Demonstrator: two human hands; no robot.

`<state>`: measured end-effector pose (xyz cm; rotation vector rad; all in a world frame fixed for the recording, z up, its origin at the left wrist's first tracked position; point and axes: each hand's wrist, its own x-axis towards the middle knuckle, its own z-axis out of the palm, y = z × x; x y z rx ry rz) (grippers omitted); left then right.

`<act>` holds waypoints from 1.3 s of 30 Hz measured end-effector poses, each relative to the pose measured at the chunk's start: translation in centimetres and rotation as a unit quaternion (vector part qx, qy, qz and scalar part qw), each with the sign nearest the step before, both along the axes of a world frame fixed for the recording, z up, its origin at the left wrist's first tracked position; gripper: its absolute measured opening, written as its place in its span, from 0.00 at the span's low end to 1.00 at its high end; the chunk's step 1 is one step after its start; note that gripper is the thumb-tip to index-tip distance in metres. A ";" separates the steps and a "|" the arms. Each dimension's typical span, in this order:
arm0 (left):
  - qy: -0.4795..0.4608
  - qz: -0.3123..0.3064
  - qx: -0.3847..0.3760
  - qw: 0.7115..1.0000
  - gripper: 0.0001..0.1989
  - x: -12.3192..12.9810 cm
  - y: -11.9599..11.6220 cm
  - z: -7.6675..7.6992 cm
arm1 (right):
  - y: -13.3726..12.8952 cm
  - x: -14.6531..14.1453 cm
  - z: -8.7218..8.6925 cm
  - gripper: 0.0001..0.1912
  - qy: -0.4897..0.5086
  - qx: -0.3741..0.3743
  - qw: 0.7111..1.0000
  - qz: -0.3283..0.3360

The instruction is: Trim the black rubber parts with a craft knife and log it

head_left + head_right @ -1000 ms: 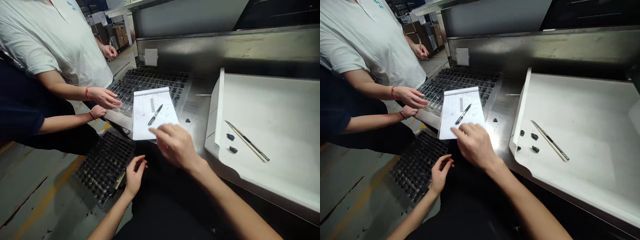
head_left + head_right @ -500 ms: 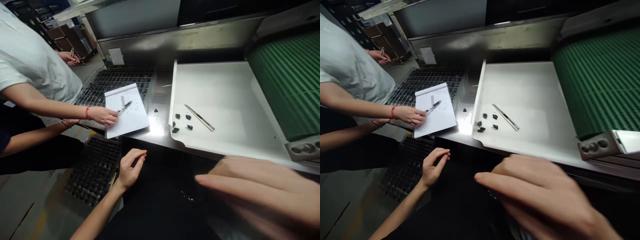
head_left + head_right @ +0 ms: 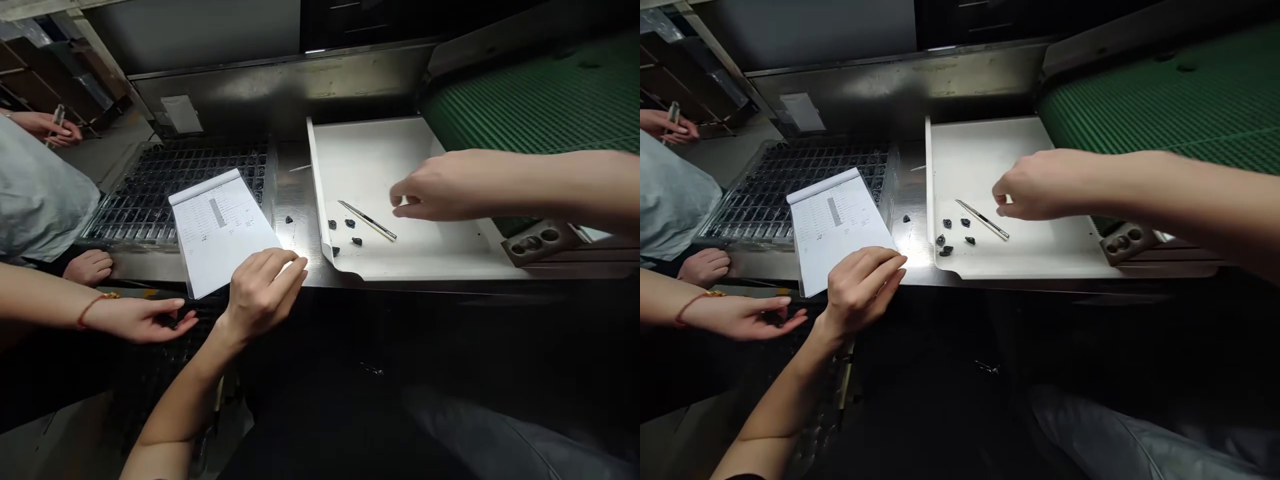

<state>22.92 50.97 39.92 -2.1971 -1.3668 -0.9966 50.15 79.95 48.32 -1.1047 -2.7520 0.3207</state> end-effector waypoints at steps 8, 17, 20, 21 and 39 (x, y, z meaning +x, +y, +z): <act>-0.068 -0.079 0.013 0.994 0.12 -0.2 -0.7 -2.3 | -0.7 -5.4 -6.4 0.13 -0.241 -0.094 0.962 -0.084; 0.009 -0.125 -0.020 0.992 0.10 -0.9 8.4 3.9 | -1.7 -6.5 -5.0 0.05 -0.246 -0.084 0.950 -0.173; 0.123 -0.109 -0.174 0.971 0.13 0.8 13.7 5.8 | -3.9 -4.8 -2.9 0.05 -0.172 -0.009 0.961 -0.218; 0.165 -0.101 -0.238 0.952 0.15 1.7 15.4 6.3 | -5.0 -3.9 -2.2 0.04 -0.125 0.014 0.965 -0.229; 0.026 -0.104 -0.520 0.847 0.14 10.5 25.2 1.2 | -15.1 6.6 -6.6 0.13 0.396 -0.039 0.899 -0.183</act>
